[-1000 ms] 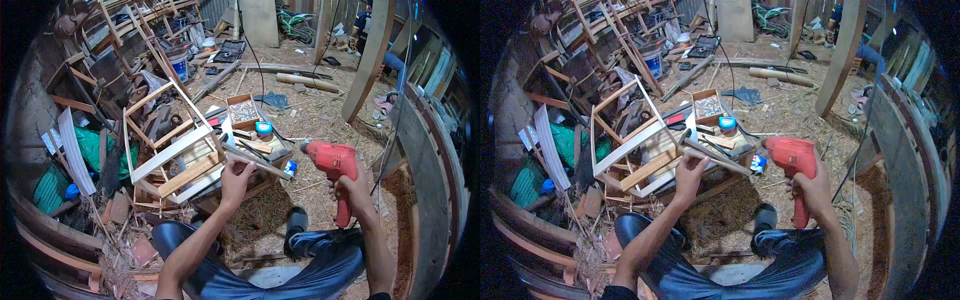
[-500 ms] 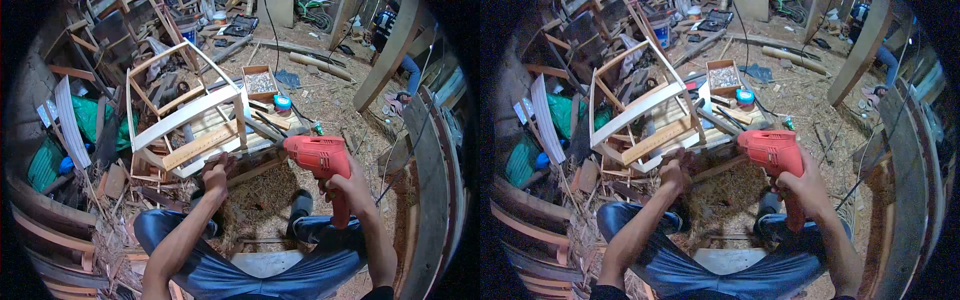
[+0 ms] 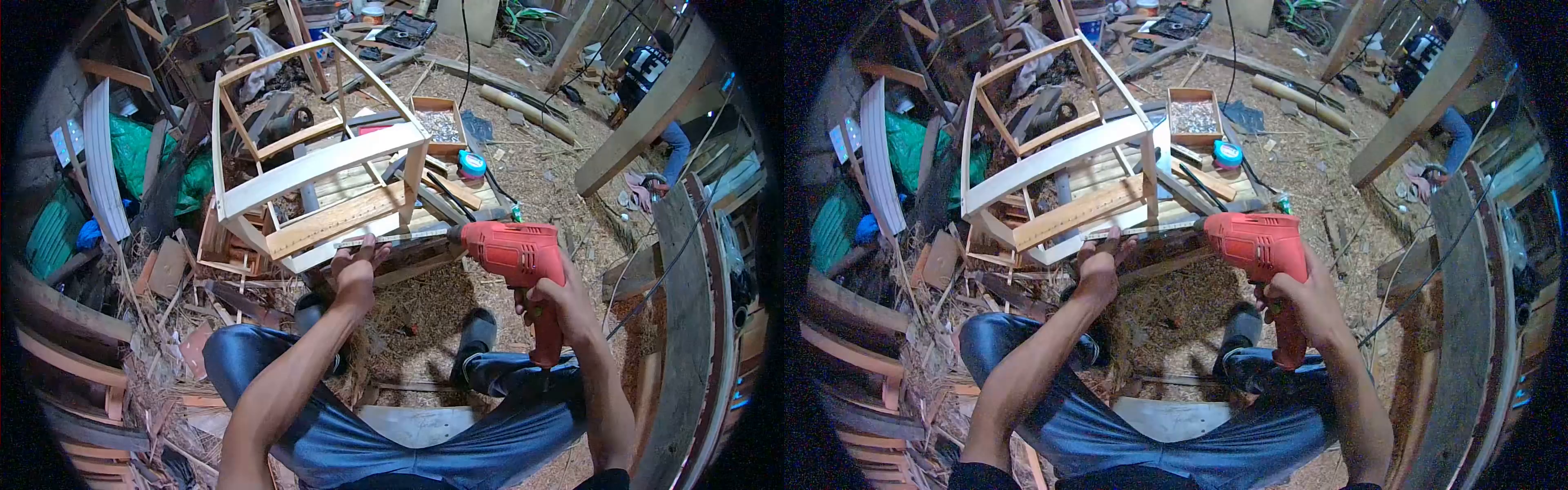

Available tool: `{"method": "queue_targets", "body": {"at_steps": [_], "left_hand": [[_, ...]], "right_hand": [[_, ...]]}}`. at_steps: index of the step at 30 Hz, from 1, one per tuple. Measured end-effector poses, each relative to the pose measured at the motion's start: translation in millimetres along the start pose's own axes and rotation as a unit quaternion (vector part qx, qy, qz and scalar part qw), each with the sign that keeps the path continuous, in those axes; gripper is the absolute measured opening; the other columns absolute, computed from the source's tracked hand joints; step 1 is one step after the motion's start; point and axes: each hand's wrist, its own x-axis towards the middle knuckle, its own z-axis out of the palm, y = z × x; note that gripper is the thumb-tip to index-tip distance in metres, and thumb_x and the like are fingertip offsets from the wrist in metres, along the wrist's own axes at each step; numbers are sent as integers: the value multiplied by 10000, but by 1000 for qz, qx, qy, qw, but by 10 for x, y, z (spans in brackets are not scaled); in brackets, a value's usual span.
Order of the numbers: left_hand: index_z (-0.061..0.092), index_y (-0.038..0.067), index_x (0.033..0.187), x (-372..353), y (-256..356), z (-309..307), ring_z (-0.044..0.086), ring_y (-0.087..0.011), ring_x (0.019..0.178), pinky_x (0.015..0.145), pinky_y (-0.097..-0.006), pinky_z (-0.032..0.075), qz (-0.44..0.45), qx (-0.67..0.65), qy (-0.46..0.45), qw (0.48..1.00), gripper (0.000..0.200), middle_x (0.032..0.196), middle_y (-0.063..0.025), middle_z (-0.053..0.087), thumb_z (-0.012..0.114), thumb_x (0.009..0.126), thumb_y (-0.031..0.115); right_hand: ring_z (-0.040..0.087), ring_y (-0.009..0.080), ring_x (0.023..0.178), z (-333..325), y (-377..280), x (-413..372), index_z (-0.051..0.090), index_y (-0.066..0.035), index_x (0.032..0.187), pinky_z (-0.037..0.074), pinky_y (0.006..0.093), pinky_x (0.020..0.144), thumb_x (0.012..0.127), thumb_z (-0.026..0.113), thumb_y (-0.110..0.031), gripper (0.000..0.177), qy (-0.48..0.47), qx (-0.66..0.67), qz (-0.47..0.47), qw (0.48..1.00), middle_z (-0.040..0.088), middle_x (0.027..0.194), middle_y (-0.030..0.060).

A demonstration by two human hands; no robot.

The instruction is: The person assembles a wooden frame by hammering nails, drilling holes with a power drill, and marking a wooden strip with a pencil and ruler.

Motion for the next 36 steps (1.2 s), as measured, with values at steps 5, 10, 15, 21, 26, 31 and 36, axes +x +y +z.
{"method": "queue_targets", "body": {"at_steps": [5, 10, 15, 21, 26, 31, 36], "left_hand": [[482, -88, 1060, -4, 17, 24, 683, -260, 811, 678, -267, 597, 4, 21, 3, 1000, 242, 997, -184, 628, 580, 929, 90], [471, -92, 1081, -21, 39, 64, 684, -261, 812, 673, -269, 600, 1, 19, 22, 1000, 256, 993, -183, 625, 577, 927, 83], [455, -93, 1099, 14, 18, 44, 685, -266, 813, 678, -263, 602, 4, 17, 20, 1000, 278, 1016, -195, 612, 581, 924, 83], [448, -95, 1111, 50, -16, 9, 685, -273, 821, 667, -252, 606, 2, 31, 24, 999, 295, 1029, -197, 606, 586, 922, 86], [450, -89, 1122, 93, -67, -37, 685, -272, 830, 677, -256, 607, 0, 20, 6, 1000, 298, 1034, -188, 611, 581, 926, 92], [450, -64, 1160, 35, 4, 23, 673, -263, 869, 710, -279, 607, -17, 23, 23, 999, 293, 1075, -176, 607, 567, 932, 78], [455, -44, 1187, 64, -28, 0, 657, -258, 902, 718, -285, 608, -24, 5, 14, 1000, 292, 1100, -167, 595, 555, 936, 68]], "right_hand": [[601, 175, 637, -18, 3, 26, 405, -50, 1298, 518, 301, 527, 686, 511, -22, 621, -2, 14, 24, 1000, 613, 879, 112], [602, 177, 639, -10, 2, 42, 399, -55, 1304, 519, 308, 521, 693, 510, -30, 621, -2, 4, 21, 1000, 609, 875, 109], [601, 174, 638, 33, -40, 31, 400, -59, 1304, 520, 309, 523, 696, 510, -32, 619, 1, 2, 23, 1000, 608, 871, 108], [601, 173, 636, 2, 7, 60, 412, -58, 1293, 519, 312, 526, 698, 514, -43, 603, 0, 0, 23, 1000, 609, 859, 103], [600, 172, 635, 0, -4, 63, 422, -56, 1276, 519, 312, 530, 698, 519, -52, 586, 0, -6, 34, 999, 609, 855, 98], [605, 185, 601, -51, 49, 133, 461, -50, 1207, 519, 333, 479, 736, 561, -65, 482, 13, -16, 7, 1000, 600, 808, 93], [599, 183, 575, -47, -76, 159, 460, -60, 1202, 505, 337, 468, 736, 565, -80, 478, -2, -15, 46, 999, 593, 783, 86]]}}
